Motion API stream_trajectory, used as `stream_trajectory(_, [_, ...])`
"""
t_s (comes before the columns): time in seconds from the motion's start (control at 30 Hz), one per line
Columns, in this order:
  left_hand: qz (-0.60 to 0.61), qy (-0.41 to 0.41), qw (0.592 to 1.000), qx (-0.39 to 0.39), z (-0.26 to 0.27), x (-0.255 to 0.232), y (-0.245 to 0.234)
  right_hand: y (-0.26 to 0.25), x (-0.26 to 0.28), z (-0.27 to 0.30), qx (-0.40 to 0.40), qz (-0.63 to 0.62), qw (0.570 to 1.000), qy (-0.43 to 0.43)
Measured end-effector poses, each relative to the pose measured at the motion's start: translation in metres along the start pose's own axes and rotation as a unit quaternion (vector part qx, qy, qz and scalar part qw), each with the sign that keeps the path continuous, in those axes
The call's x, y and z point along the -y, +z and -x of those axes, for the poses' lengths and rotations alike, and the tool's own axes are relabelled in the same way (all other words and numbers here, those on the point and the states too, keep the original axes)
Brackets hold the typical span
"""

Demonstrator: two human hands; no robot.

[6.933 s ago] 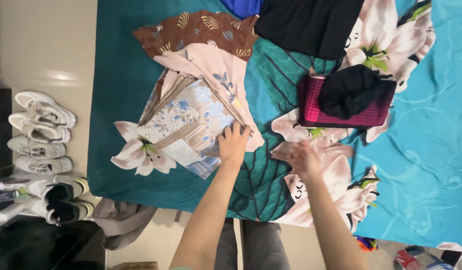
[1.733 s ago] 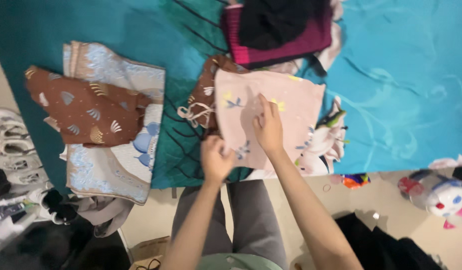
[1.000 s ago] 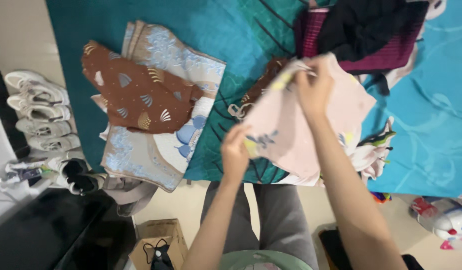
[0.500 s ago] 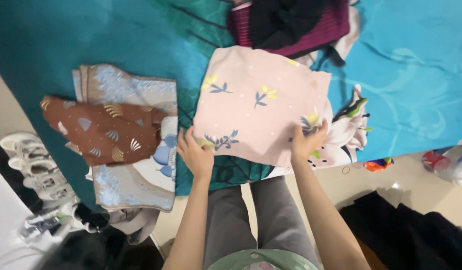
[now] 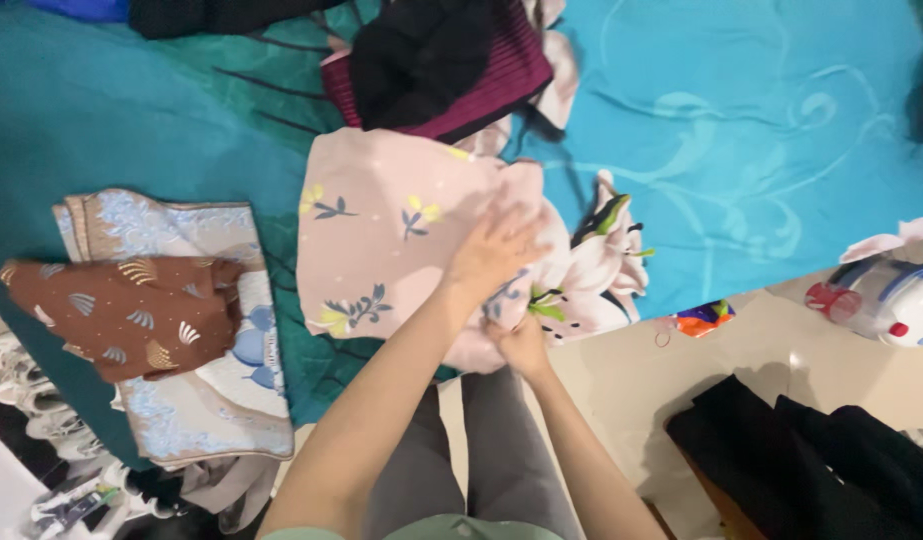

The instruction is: The person tidies a cluttered bedroom. They first sort and rearrange cosmetic bottles and small containers on a crowded table, then gather scattered clothing from the floor and bed, and finally fold garments one at a time on the bed, stacking the folded clothes.

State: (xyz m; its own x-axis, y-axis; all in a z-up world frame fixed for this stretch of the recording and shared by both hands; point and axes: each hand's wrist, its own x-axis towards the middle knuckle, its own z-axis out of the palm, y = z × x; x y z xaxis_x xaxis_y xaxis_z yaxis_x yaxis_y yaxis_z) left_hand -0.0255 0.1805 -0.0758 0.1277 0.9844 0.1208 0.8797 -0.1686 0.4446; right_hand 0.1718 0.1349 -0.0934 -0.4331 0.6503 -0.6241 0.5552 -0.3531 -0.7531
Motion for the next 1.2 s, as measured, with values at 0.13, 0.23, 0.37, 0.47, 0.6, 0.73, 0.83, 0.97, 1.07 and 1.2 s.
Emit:
stream_trajectory(0.13, [-0.081, 0.049, 0.971, 0.220, -0.018, -0.018, -0.002, -0.033, 0.055, 0.023, 0.071, 0.033, 0.995, -0.063])
stream_trajectory(0.23, [-0.041, 0.076, 0.992, 0.097, -0.025, 0.006, -0.045, -0.075, 0.116, 0.041, 0.069, 0.084, 0.987, -0.116])
stream_trajectory(0.37, [0.005, 0.064, 0.998, -0.010, -0.026, 0.024, -0.137, -0.135, 0.211, 0.051, 0.078, 0.159, 0.969, -0.174])
stream_trajectory(0.47, [0.003, -0.012, 1.000, -0.002, -0.039, 0.013, -0.201, -0.163, 0.281, 0.048, 0.082, 0.225, 0.957, -0.164])
stream_trajectory(0.6, [-0.008, -0.069, 0.995, -0.074, -0.052, -0.012, -0.270, -0.186, 0.354, 0.058, 0.018, 0.327, 0.927, -0.186])
stream_trajectory(0.73, [-0.013, -0.070, 0.989, -0.128, -0.059, -0.035, -0.302, -0.197, 0.385, 0.077, -0.035, 0.356, 0.879, -0.315])
stream_trajectory(0.83, [0.033, -0.060, 0.985, -0.157, -0.041, -0.047, -0.292, -0.194, 0.367, 0.084, -0.049, 0.379, 0.869, -0.314])
stream_trajectory(0.97, [0.095, -0.103, 0.984, -0.110, 0.018, -0.063, -0.222, -0.175, 0.281, 0.092, 0.004, 0.416, 0.880, -0.230])
stream_trajectory(1.07, [0.152, -0.173, 0.973, -0.009, 0.084, -0.080, -0.144, -0.144, 0.186, 0.092, 0.066, 0.414, 0.890, -0.180])
stream_trajectory(1.2, [0.236, -0.238, 0.936, 0.105, 0.169, -0.107, -0.049, -0.112, 0.062, 0.096, 0.129, 0.376, 0.903, -0.164])
